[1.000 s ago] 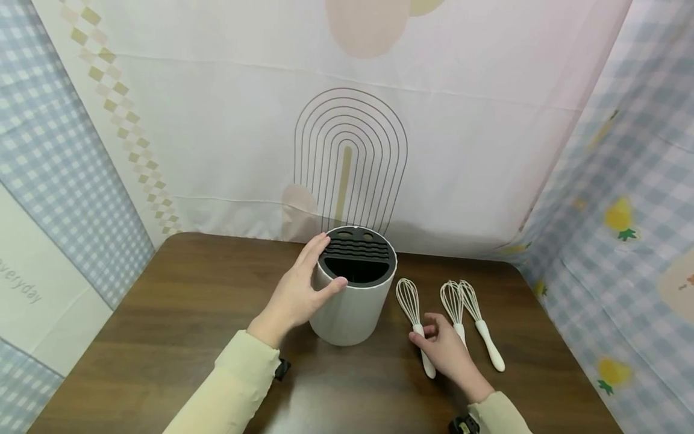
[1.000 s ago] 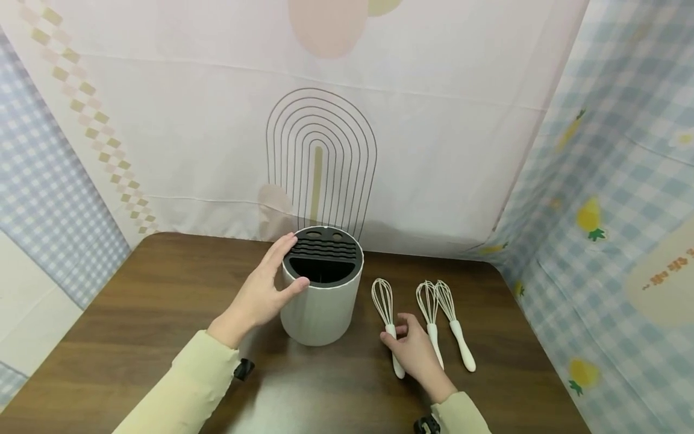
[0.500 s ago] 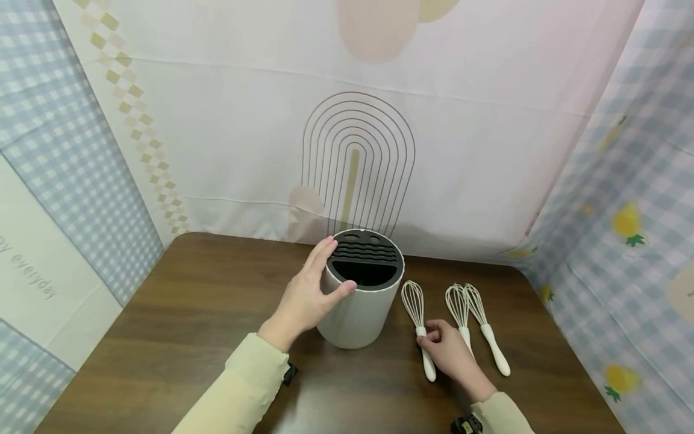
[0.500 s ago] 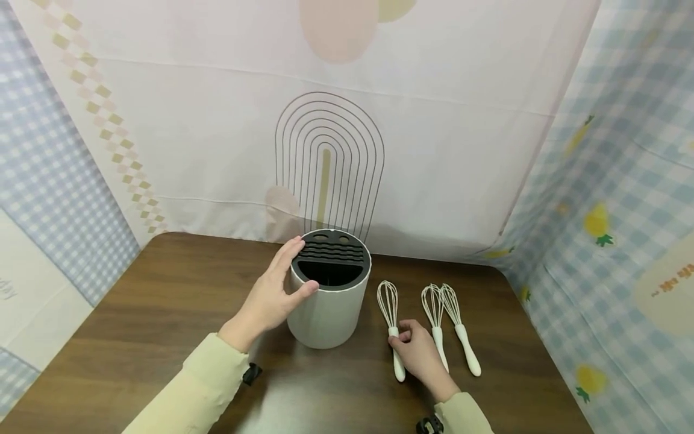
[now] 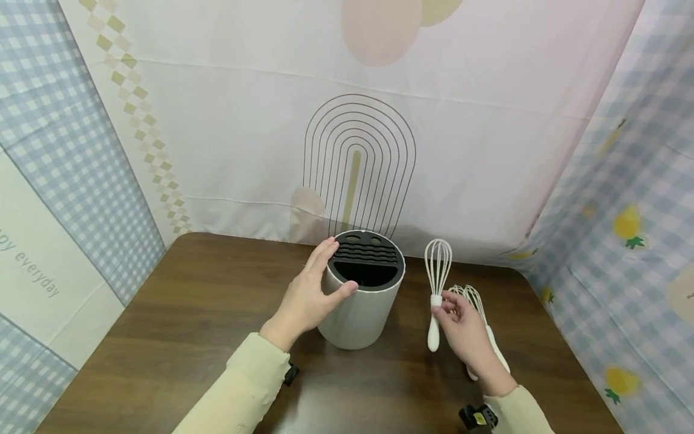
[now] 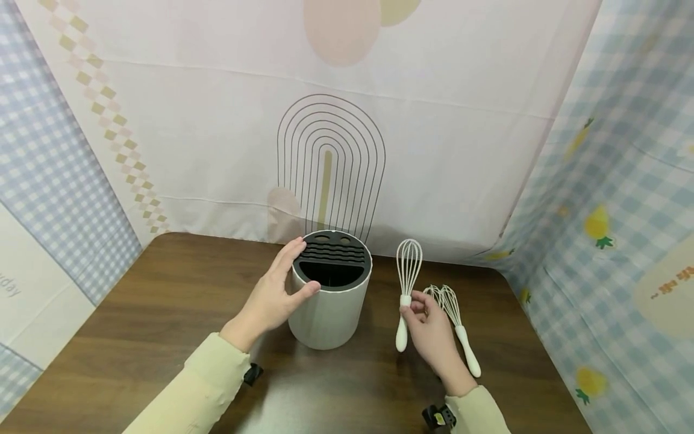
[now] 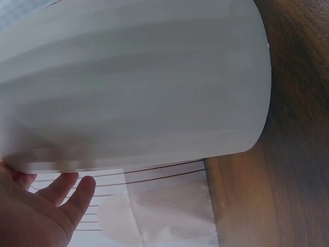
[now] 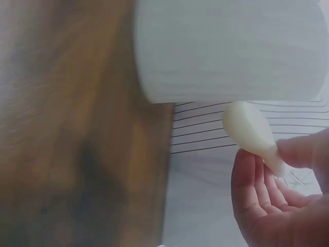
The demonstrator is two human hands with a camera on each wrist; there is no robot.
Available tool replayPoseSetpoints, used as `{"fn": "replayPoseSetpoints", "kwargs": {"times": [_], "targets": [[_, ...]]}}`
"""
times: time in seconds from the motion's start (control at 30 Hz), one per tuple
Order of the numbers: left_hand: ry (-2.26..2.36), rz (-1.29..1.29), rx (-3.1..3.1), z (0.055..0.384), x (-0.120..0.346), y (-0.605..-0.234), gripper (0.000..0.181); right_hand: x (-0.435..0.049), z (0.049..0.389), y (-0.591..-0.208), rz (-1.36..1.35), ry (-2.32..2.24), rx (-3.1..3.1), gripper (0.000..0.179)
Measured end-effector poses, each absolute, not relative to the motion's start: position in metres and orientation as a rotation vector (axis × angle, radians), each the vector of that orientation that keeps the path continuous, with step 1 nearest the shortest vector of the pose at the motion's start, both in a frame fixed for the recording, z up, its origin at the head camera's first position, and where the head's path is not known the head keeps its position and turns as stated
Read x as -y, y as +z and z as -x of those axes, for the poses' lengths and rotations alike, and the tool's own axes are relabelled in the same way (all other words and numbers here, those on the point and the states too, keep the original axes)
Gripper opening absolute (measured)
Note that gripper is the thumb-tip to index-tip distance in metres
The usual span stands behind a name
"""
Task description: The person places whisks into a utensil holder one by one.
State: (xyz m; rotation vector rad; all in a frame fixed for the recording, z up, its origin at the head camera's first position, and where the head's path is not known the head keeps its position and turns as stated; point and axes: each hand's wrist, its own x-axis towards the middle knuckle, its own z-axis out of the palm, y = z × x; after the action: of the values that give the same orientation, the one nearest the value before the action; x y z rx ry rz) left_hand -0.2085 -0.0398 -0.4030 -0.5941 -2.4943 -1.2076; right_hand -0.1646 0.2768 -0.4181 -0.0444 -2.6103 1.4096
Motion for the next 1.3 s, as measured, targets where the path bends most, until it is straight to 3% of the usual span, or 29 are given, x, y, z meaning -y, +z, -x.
{"fn": "replayPoseSetpoints", "kwargs": {"times": [0.43,0.83,1.3], "targets": [[-1.228,0.595,2.501,0.208,0.042,-0.405,0.082,-0.261,0.168,-0.381,0.111,1.618,2.336,0.038],[-1.222,0.598,2.507,0.208,0.042,-0.404,0.082,-0.24,0.172,-0.348,-0.137,1.755,2.1,0.032],[-1.214,0.632,2.517,0.208,0.043,-0.402,0.083,-0.21,0.179,-0.336,-0.313,1.981,1.823,0.032]]}}
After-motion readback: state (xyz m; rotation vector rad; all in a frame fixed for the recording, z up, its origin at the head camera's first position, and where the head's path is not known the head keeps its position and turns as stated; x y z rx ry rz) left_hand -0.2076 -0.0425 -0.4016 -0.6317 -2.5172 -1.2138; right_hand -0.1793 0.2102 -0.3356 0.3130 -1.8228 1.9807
